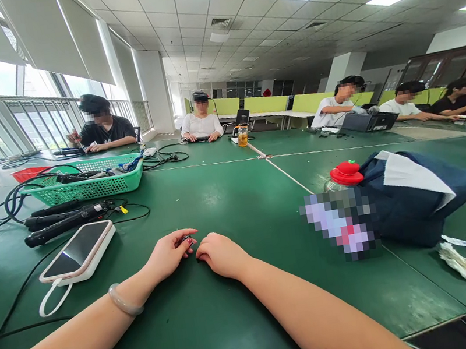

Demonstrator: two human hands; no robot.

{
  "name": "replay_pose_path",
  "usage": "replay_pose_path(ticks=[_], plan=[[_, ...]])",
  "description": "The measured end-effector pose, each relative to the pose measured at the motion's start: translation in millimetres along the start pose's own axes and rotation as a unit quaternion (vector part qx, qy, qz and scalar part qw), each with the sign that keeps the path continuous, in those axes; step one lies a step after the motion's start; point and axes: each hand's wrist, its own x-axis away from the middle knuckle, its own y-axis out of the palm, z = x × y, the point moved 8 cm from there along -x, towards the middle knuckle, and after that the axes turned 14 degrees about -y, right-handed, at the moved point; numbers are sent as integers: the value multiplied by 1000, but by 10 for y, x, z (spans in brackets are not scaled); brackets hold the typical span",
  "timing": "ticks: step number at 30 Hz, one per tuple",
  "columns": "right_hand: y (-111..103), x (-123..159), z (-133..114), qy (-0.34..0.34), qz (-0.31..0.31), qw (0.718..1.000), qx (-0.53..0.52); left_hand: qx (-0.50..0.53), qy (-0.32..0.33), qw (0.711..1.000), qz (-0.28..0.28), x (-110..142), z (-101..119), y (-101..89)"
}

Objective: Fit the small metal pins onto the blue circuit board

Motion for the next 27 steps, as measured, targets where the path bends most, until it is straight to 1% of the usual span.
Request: replay_pose_path(ticks=[6, 11, 13, 16, 19, 21, 24, 27], plan=[[-15, 18, 1, 6, 19, 1000, -4, -39, 8, 999, -3, 44, 48, 39], [-30, 14, -13, 4, 27, 1000, -13, -60, 23, 998, 18, 79, 111, 26], [-47, 21, 14, 22, 40, 999, -28, -65, 26, 997, 30, 80, 121, 2], [-81, 62, 133, 89, 68, 991, -67, -85, 31, 995, 45, 85, 128, -23], [-106, 136, 285, 167, 105, 973, -120, -95, 41, 994, 46, 92, 129, -21], [-100, 180, 369, 201, 133, 955, -172, -94, 48, 993, 43, 90, 127, -17], [-72, 228, 457, 229, 177, 923, -252, -92, 47, 994, 43, 72, 109, -20], [-72, 242, 476, 234, 214, 900, -298, -86, 43, 994, 42, 55, 97, -21]])
